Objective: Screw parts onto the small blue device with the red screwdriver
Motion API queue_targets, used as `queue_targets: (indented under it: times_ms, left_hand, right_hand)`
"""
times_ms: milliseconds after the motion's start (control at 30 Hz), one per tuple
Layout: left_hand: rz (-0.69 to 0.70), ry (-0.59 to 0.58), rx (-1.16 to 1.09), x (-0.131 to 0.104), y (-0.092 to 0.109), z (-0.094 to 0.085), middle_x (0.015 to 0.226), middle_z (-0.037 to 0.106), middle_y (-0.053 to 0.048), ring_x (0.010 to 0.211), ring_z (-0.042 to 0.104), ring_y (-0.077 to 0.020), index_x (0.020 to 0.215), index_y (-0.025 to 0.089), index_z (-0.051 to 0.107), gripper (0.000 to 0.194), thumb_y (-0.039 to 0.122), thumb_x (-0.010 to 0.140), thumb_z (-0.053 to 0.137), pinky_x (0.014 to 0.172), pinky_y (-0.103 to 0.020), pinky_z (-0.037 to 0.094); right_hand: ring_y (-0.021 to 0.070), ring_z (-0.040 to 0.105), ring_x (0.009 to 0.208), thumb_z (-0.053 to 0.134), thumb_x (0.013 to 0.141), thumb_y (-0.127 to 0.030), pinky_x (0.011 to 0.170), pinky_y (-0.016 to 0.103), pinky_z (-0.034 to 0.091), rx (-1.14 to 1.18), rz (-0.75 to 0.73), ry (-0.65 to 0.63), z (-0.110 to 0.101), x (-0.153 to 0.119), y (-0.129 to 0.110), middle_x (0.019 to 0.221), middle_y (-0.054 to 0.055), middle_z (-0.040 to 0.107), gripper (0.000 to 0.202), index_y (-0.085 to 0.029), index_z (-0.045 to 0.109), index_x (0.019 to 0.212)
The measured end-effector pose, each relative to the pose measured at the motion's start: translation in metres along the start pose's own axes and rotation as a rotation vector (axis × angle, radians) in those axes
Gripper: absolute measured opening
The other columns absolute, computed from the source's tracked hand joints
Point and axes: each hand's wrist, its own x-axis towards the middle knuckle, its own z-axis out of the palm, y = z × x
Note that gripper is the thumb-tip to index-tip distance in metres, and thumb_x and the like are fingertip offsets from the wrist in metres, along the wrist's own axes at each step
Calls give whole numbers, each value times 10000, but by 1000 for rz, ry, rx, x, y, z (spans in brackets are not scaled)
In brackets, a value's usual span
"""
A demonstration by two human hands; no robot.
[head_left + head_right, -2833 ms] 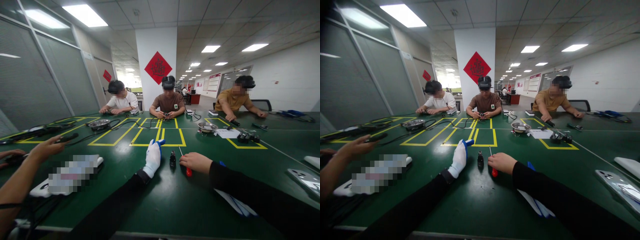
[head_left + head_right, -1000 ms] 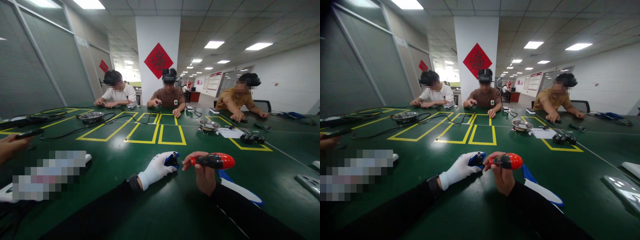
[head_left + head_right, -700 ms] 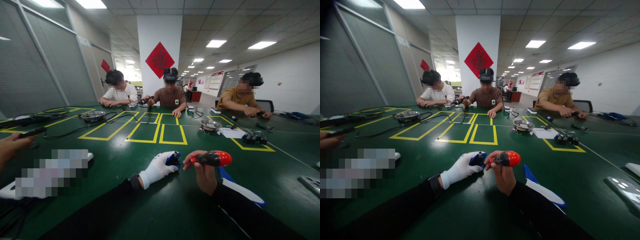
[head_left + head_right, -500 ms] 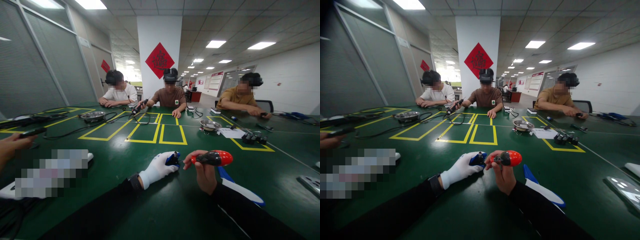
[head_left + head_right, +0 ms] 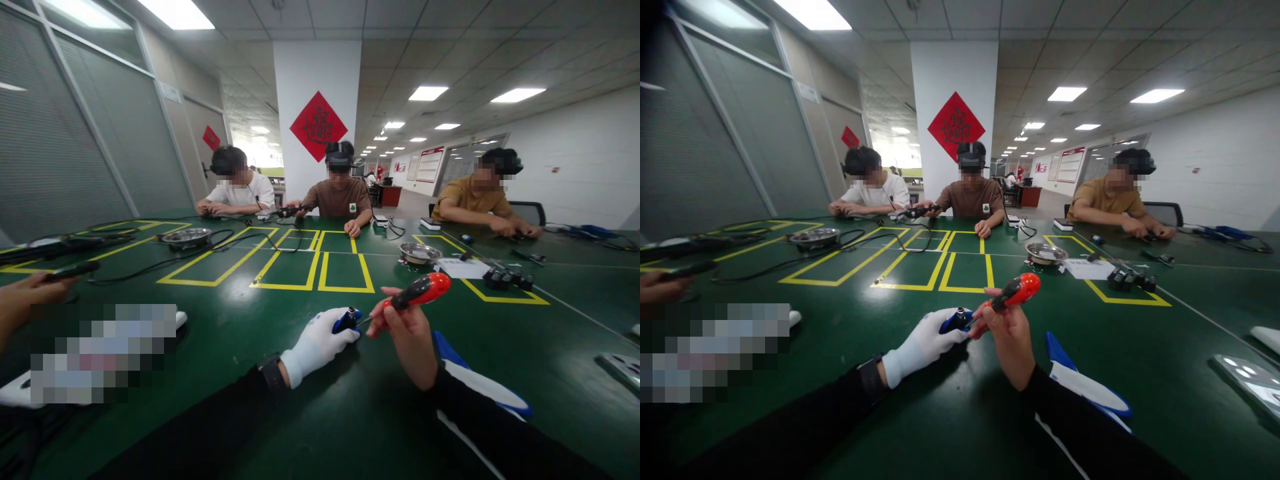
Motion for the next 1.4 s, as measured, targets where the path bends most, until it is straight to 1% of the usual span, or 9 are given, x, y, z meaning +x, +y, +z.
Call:
queue_targets:
  times_ms: [133, 267, 367, 433, 667, 867, 1033, 1233, 1400]
  left_hand:
    - [-17, 22, 21, 0, -4, 2, 1041, 674, -24, 906, 607, -203, 1075, 207, 631, 346, 346, 760, 601, 806, -277, 479]
    - [-45, 3, 9, -1, -7, 3, 1068, 670, -38, 871, 626, -200, 1143, 210, 607, 406, 359, 765, 598, 807, -292, 492]
    - [-34, 26, 29, 0, -9, 4, 1102, 662, -47, 948, 618, -222, 1161, 220, 607, 426, 370, 762, 606, 879, -314, 474]
    - [-17, 32, 40, 1, -11, 4, 1123, 656, -49, 992, 608, -231, 1166, 227, 608, 432, 376, 759, 613, 919, -328, 458]
    - [23, 24, 46, 2, -17, 7, 1162, 641, -42, 1059, 591, -233, 1191, 242, 586, 477, 351, 732, 658, 961, -339, 442]
    - [25, 23, 59, 1, -13, 6, 1155, 642, -57, 1061, 590, -237, 1177, 224, 598, 459, 343, 738, 654, 962, -342, 439]
    - [32, 30, 56, 1, -12, 5, 1156, 642, -63, 1064, 590, -241, 1170, 222, 603, 453, 334, 734, 656, 959, -340, 441]
    - [33, 26, 36, 0, -11, 4, 1153, 645, -59, 1061, 589, -233, 1165, 213, 602, 448, 340, 738, 652, 953, -326, 442]
    - [36, 16, 44, -1, -9, 3, 1142, 649, -57, 1037, 597, -229, 1166, 209, 600, 430, 386, 774, 610, 933, -315, 448]
  right_hand:
    - [142, 652, 689, 451, 922, -331, 679, 340, 554, 41, 23, 21, 1, 3, -1, 954, 38, 626, 260, -210, 457, 1152]
    - [127, 633, 584, 540, 881, -313, 571, 295, 538, -33, -2, 48, -2, 5, 0, 867, 22, 655, 162, -194, 472, 968]
    - [109, 595, 495, 592, 848, -301, 502, 258, 512, -94, -38, 73, -3, 5, 0, 729, -5, 637, 170, -183, 469, 840]
    - [101, 579, 474, 593, 847, -301, 483, 249, 502, -110, -52, 70, -2, 5, -1, 684, -23, 609, 177, -184, 464, 813]
    - [107, 579, 476, 532, 887, -303, 473, 255, 485, -111, -100, 58, -2, 1, 2, 715, -43, 603, 186, -231, 403, 1000]
    - [136, 606, 592, 562, 867, -274, 582, 306, 501, -319, -239, -105, -11, -7, 10, 765, -11, 620, 241, -241, 417, 1057]
    - [151, 617, 641, 565, 862, -230, 602, 318, 500, -386, -320, -161, -12, -11, 10, 773, -9, 620, 272, -252, 410, 1084]
    - [120, 607, 590, 536, 877, -209, 582, 296, 497, -351, -307, -170, -11, -10, 8, 810, -12, 602, 245, -246, 412, 1084]
    - [110, 606, 544, 531, 881, -218, 541, 275, 502, -319, -279, -155, -9, -11, 7, 777, -26, 592, 222, -242, 409, 1065]
